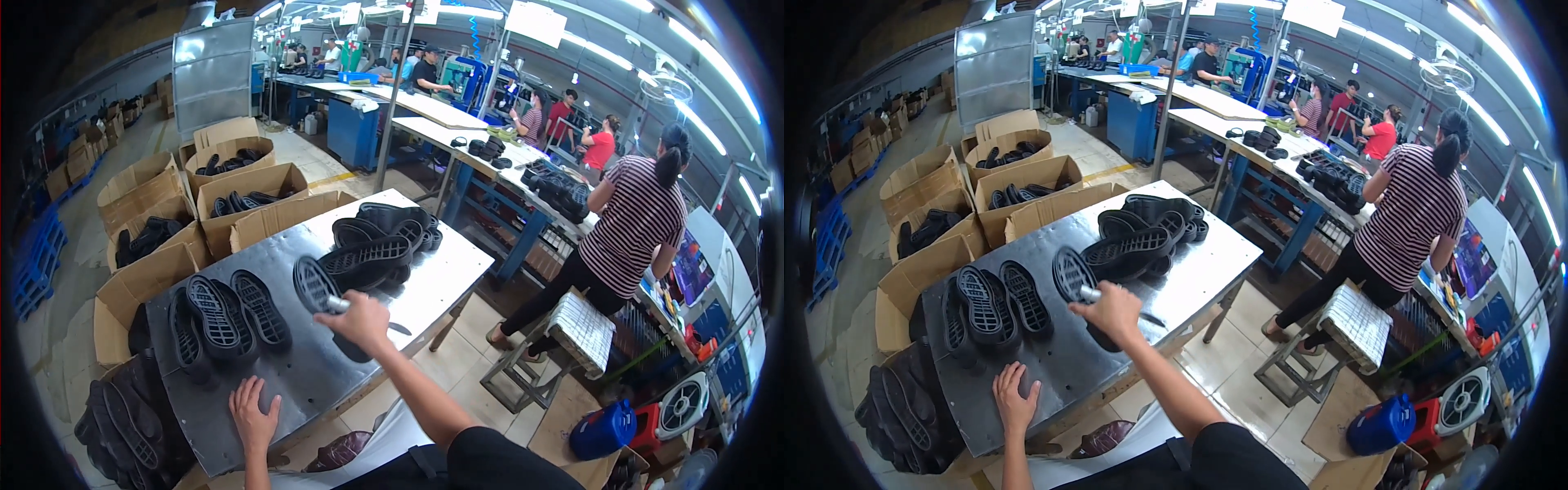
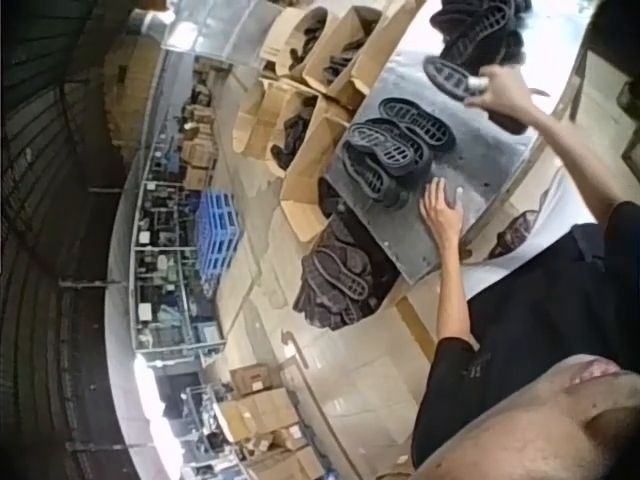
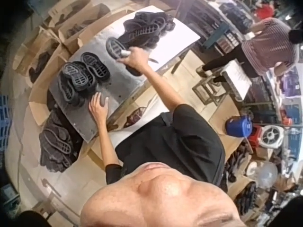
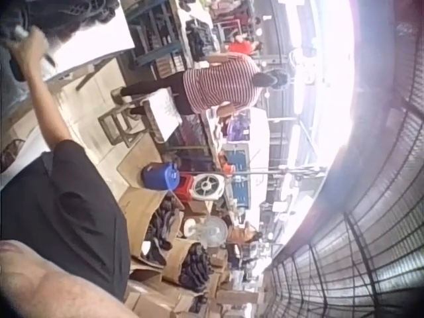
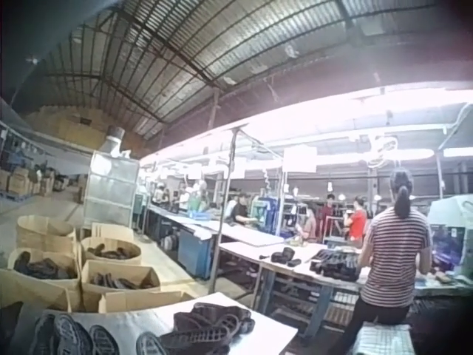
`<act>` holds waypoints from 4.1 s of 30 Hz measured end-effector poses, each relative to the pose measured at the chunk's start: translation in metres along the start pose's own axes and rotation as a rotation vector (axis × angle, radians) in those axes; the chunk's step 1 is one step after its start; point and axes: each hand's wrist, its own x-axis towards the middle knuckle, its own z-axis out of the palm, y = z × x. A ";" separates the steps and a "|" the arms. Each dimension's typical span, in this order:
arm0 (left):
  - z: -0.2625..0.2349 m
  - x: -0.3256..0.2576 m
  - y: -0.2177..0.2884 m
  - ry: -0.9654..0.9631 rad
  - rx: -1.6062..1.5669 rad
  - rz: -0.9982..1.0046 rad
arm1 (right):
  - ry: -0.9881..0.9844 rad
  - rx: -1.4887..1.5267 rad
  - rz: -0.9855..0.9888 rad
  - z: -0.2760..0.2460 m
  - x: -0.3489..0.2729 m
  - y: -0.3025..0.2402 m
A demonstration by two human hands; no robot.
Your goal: Cleaning and preparing rubber shoe soles using a cloth and cleaning agent at a factory workstation.
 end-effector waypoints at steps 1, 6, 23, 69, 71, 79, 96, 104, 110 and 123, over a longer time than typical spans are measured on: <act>0.001 0.001 0.001 -0.006 -0.004 0.007 | -0.078 -0.099 0.029 0.014 -0.010 0.010; 0.010 -0.004 -0.013 0.013 0.000 0.042 | -0.065 -0.180 -0.051 0.070 -0.046 0.024; 0.019 -0.030 0.045 -0.264 0.030 0.208 | -0.326 -0.054 0.182 0.051 -0.091 0.003; 0.036 -0.014 0.073 -0.264 -0.143 0.063 | -0.150 -0.720 -0.593 0.083 0.028 0.024; 0.039 -0.012 0.073 -0.234 -0.170 0.089 | -0.064 -0.734 -0.727 0.086 0.028 0.030; 0.041 -0.006 0.071 -0.221 -0.167 0.122 | -0.033 -0.598 -0.917 0.082 -0.008 0.028; 0.040 -0.006 0.073 -0.287 -0.160 0.066 | -0.144 -0.674 -0.822 0.075 0.021 0.034; 0.041 -0.006 0.072 -0.312 -0.123 0.082 | -0.208 -0.554 -0.937 0.058 -0.039 0.019; 0.036 -0.005 0.071 -0.335 -0.145 0.030 | -0.235 -0.536 -1.027 0.028 -0.074 0.018; 0.047 -0.005 0.071 -0.311 -0.058 0.028 | -0.203 -0.542 -1.041 0.051 -0.041 0.021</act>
